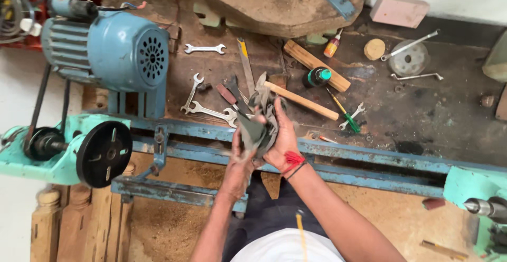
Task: The person repairs a woodworking lathe by using a screwdriver to tighten components on the headstock, wiping metal parts with a cloth, and organizing several wrenches on a workbench.
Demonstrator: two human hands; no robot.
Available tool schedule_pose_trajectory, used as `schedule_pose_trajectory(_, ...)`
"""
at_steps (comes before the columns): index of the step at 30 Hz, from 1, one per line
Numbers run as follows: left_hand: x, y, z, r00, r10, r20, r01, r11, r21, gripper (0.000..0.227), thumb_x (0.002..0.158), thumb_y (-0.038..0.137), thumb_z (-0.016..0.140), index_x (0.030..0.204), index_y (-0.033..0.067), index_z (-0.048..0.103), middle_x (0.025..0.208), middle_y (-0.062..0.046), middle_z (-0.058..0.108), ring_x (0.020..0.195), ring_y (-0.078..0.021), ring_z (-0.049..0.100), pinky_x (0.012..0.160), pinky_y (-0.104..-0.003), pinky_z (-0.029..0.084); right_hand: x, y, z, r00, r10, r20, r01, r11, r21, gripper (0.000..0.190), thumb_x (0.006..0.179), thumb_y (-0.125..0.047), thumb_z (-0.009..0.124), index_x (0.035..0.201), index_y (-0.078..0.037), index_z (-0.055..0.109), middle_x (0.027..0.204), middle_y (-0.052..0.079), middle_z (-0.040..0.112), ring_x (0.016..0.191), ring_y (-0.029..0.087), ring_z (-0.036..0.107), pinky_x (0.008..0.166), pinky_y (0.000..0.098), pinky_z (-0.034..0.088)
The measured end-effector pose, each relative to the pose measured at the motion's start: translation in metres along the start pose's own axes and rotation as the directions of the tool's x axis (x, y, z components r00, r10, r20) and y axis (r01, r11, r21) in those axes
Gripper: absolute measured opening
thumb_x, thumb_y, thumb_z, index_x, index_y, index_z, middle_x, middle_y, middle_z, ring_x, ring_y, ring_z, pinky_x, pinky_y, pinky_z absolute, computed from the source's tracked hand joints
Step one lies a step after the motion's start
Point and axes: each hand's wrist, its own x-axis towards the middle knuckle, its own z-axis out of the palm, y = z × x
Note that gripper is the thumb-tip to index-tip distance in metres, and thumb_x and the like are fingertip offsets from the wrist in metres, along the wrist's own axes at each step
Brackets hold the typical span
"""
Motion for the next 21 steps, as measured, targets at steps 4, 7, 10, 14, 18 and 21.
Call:
schedule_pose_trajectory(4, 0.002, -0.023, 0.023, 0.988, 0.053, -0.147, -0.065, 0.995, -0.082, 0.068, 0.092, 0.018, 0.077, 0.153, 0.0084, 0.048, 0.142, -0.007, 0.060, 0.123, -0.0184, 0.064, 0.102, -0.033, 0.054, -0.021, 0.026, -0.021, 0.973, -0.066, 0.220, 0.078, 0.996, -0.045, 0.043, 0.100, -0.050, 0.064, 0.110, -0.009, 0.067, 0.095, 0.004, 0.074, 0.082, 0.021, 0.070, 0.069, 0.0370, 0.058)
schedule_pose_trajectory(7, 0.013, -0.029, 0.010, 0.909, 0.179, -0.375, -0.232, 0.968, -0.099, 0.059, 0.088, 0.016, 0.074, 0.142, 0.0145, 0.051, 0.123, -0.008, 0.064, 0.106, -0.0220, 0.066, 0.087, -0.037, 0.057, -0.028, 0.039, -0.045, 0.975, 0.115, 0.192, -0.082, 0.982, -0.169, 0.052, 0.105, -0.050, 0.061, 0.124, -0.002, 0.061, 0.105, 0.011, 0.073, 0.089, 0.024, 0.070, 0.083, 0.0382, 0.059)
schedule_pose_trajectory(10, 0.027, -0.046, -0.010, 0.854, 0.277, -0.440, -0.379, 0.911, -0.163, 0.040, 0.090, 0.018, 0.067, 0.130, 0.0107, 0.065, 0.116, -0.007, 0.071, 0.099, -0.0200, 0.070, 0.084, -0.035, 0.060, -0.057, 0.033, -0.050, 0.972, 0.087, 0.217, 0.031, 0.872, -0.488, 0.052, 0.103, -0.041, 0.059, 0.140, -0.005, 0.060, 0.124, 0.001, 0.074, 0.111, 0.013, 0.071, 0.100, 0.0312, 0.055)
schedule_pose_trajectory(14, 0.035, -0.048, -0.030, 0.818, 0.313, -0.483, -0.386, 0.921, -0.057, 0.024, 0.097, 0.012, 0.068, 0.117, 0.0007, 0.068, 0.106, -0.013, 0.072, 0.089, -0.0258, 0.068, 0.077, -0.038, 0.058, -0.126, -0.011, -0.011, 0.945, 0.216, 0.247, 0.292, -0.208, -0.933, 0.047, 0.105, -0.041, 0.058, 0.144, -0.014, 0.058, 0.112, 0.016, 0.072, 0.103, 0.025, 0.071, 0.095, 0.0378, 0.054)
schedule_pose_trajectory(18, 0.017, -0.002, -0.005, 0.971, 0.124, -0.207, -0.189, 0.924, -0.332, 0.029, 0.094, 0.021, 0.057, 0.115, 0.0049, 0.066, 0.101, -0.012, 0.073, 0.087, -0.0279, 0.073, 0.077, -0.043, 0.063, -0.165, -0.039, 0.031, 0.745, -0.205, 0.635, 0.476, -0.504, -0.721, 0.041, 0.099, -0.043, 0.067, 0.130, -0.017, 0.066, 0.119, 0.008, 0.077, 0.108, 0.025, 0.075, 0.093, 0.0367, 0.058)
schedule_pose_trajectory(21, 0.005, 0.002, 0.038, 0.996, -0.077, -0.047, 0.059, 0.951, -0.305, 0.038, 0.098, 0.031, 0.050, 0.125, 0.0092, 0.065, 0.120, -0.009, 0.071, 0.105, -0.0231, 0.070, 0.089, -0.039, 0.059, -0.154, -0.037, 0.048, 0.311, -0.175, 0.934, 0.652, -0.676, -0.344, 0.061, 0.090, -0.037, 0.072, 0.134, 0.004, 0.057, 0.123, 0.032, 0.063, 0.107, 0.046, 0.063, 0.087, 0.0480, 0.052)
